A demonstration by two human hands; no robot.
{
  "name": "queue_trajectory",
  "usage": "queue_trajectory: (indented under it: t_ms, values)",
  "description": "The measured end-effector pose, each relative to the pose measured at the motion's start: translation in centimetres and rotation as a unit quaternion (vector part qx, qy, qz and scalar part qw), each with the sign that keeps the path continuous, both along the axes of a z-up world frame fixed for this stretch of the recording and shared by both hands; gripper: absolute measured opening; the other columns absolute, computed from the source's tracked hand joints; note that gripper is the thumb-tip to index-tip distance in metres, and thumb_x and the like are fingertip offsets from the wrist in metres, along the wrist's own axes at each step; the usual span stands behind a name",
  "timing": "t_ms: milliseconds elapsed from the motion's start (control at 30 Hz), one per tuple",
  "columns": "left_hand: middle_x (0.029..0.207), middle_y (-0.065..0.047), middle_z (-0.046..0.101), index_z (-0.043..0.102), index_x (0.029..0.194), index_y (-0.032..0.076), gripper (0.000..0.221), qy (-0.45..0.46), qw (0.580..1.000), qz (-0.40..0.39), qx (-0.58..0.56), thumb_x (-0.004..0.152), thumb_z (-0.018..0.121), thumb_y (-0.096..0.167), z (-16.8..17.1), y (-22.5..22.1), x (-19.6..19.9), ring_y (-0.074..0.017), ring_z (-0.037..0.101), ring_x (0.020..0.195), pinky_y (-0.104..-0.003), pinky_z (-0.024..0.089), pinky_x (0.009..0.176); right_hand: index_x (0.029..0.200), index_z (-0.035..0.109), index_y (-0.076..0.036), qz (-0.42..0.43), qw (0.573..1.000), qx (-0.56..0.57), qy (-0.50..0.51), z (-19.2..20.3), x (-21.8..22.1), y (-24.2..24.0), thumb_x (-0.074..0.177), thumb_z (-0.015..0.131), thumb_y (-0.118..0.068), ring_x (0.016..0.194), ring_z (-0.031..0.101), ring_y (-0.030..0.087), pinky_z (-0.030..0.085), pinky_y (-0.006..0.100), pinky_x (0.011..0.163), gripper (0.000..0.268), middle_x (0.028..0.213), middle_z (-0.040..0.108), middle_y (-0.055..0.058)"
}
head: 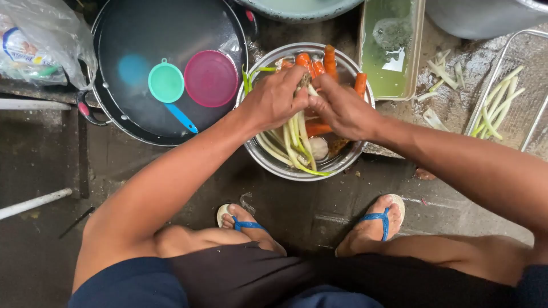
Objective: Cleaning and peeling carrots and green onions in a bowl of water at floor level.
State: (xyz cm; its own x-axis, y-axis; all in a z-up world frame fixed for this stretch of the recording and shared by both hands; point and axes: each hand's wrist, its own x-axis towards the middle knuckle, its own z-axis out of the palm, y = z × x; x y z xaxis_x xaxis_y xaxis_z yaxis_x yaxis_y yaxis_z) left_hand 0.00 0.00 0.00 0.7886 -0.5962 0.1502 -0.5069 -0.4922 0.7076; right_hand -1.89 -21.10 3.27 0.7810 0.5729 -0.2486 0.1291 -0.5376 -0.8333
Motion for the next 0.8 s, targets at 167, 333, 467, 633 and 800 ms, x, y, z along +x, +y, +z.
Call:
queue_trajectory:
  t_ms: [167,333,467,633,800]
  values:
    - [0.081,-0.02,0.061,0.054,0.111,-0.003,0.028,0.021,0.998,-0.034,0.04,0.098,0.044,0.02,3.5,0.5,-0.4,-0.04,0.068,0.073,-0.048,0.056,0.062,0.111,0.055,-0.01,0.022,0.996,-0.065,0.052,1.2,0.8,-1.3,0.106,0.043,-0.039,0.08,0.065,0.049,0.05,0.058,0.073,0.032,0.074,0.067,0.021]
    - [0.092,-0.027,0.062,0.054,0.117,-0.005,0.029,0.098,0.993,-0.012,0.059,0.096,0.046,0.012,2.0,1.9,-0.1,-0.0445,0.067,0.086,-0.051,0.055,0.066,0.113,0.06,-0.007,0.037,0.995,-0.069,0.057,-0.5,1.9,-3.5,0.105,0.047,-0.027,0.085,0.066,0.049,0.051,0.059,0.077,0.025,0.082,0.068,0.025]
    - [0.119,-0.029,0.049,0.045,0.134,-0.009,0.046,0.094,0.976,0.045,0.19,0.09,0.052,-0.002,1.7,2.1,0.0,-0.0446,0.057,0.107,-0.048,0.059,0.065,0.113,0.061,-0.005,0.025,0.998,-0.055,0.023,-1.6,1.2,-2.0,0.098,0.055,-0.019,0.092,0.067,0.045,0.05,0.057,0.083,0.021,0.088,0.069,0.019]
    - [0.105,-0.012,0.055,0.062,0.12,0.006,0.027,-0.331,0.903,-0.001,0.273,0.094,0.055,0.008,-0.8,1.4,-0.3,-0.0299,0.049,0.112,-0.04,0.041,0.08,0.122,0.057,-0.012,-0.054,0.996,-0.069,-0.034,-5.3,0.4,1.6,0.092,0.063,-0.021,0.101,0.066,0.042,0.051,0.057,0.087,0.032,0.102,0.071,0.014]
    - [0.116,-0.006,0.064,0.069,0.11,0.007,0.033,-0.093,0.969,-0.068,0.218,0.083,0.072,0.025,-6.1,3.6,0.2,-0.0272,0.057,0.114,-0.046,0.036,0.102,0.101,0.065,-0.015,0.151,0.838,-0.163,-0.499,-12.2,-0.9,3.3,0.088,0.057,-0.03,0.09,0.062,0.02,0.041,0.032,0.076,0.022,0.086,0.063,0.003]
